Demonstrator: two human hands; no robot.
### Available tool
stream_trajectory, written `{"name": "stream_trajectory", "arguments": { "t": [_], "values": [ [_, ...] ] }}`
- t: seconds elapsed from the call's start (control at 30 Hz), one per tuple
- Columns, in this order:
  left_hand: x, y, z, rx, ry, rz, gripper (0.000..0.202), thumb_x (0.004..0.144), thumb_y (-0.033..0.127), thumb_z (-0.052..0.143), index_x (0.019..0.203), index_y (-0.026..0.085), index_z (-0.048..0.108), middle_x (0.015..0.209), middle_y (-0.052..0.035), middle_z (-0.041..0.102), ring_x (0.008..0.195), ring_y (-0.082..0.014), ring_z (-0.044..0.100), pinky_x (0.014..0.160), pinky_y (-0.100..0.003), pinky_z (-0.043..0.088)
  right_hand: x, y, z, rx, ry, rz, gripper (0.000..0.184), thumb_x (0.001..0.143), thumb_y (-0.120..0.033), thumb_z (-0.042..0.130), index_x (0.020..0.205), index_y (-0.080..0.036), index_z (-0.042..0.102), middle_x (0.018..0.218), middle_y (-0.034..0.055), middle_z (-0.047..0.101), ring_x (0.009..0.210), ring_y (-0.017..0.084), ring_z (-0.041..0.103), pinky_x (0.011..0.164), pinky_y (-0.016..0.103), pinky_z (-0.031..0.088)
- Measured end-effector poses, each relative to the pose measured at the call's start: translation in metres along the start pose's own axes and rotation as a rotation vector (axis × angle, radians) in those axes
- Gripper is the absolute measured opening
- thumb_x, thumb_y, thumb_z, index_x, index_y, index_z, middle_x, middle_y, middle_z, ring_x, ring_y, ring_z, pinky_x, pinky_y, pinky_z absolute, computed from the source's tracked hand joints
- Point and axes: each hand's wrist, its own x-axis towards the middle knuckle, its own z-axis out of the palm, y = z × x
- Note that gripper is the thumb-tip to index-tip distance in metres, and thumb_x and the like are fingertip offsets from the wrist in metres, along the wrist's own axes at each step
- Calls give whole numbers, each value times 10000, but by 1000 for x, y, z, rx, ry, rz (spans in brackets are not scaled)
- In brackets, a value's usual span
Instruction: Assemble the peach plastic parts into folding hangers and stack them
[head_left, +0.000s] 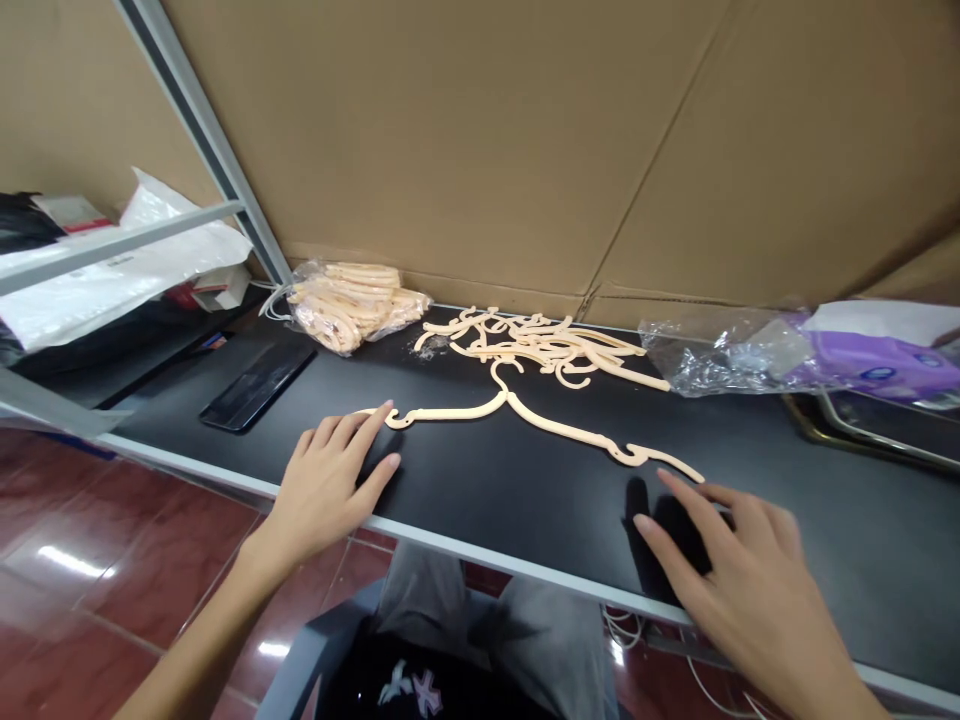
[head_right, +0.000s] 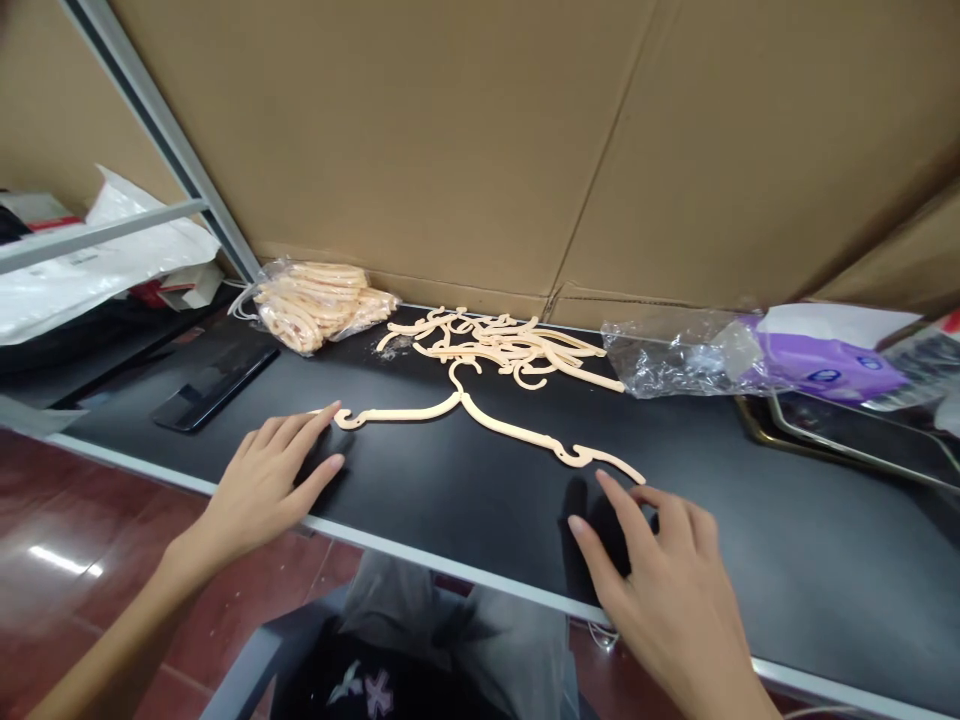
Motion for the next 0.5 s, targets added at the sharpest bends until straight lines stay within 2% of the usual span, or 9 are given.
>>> {"name": "stream_trajectory", "arguments": {
  "t": [0.1,0.23,0.37,0.5],
  "values": [
    [20,2,0,1,-49,-15,517,1012,456,361,1462,226,474,1163,-126,616,1048,-297,598,915,-438,477,23,1,5,-69,-44,17,564,976,-538,349,1298,-152,605,880,143,663,850,352,598,738,492,491],
    [38,3,3,-58,-49,-2,470,1025,441,323,1261,178,633,1076,-126,592,987,-278,597,939,-439,477,49,2,11,-75,-157,-43,458,1007,-459,347,1225,-179,638,873,95,707,856,313,631,727,445,467],
    [49,4,5,-82,-29,31,424,1014,454,372,1153,181,665,1090,-132,590,1014,-289,567,966,-452,463,63,2,11,-46,-163,-51,417,1012,-447,356,1029,-203,694,860,91,691,850,297,622,730,421,454],
    [59,11,5,-184,-44,154,406,957,517,512,1103,169,661,1169,-133,602,1059,-289,534,994,-443,440,67,2,14,27,-101,-56,411,1003,-460,383,974,-203,702,911,99,676,869,294,603,748,417,454]
  ]
}}
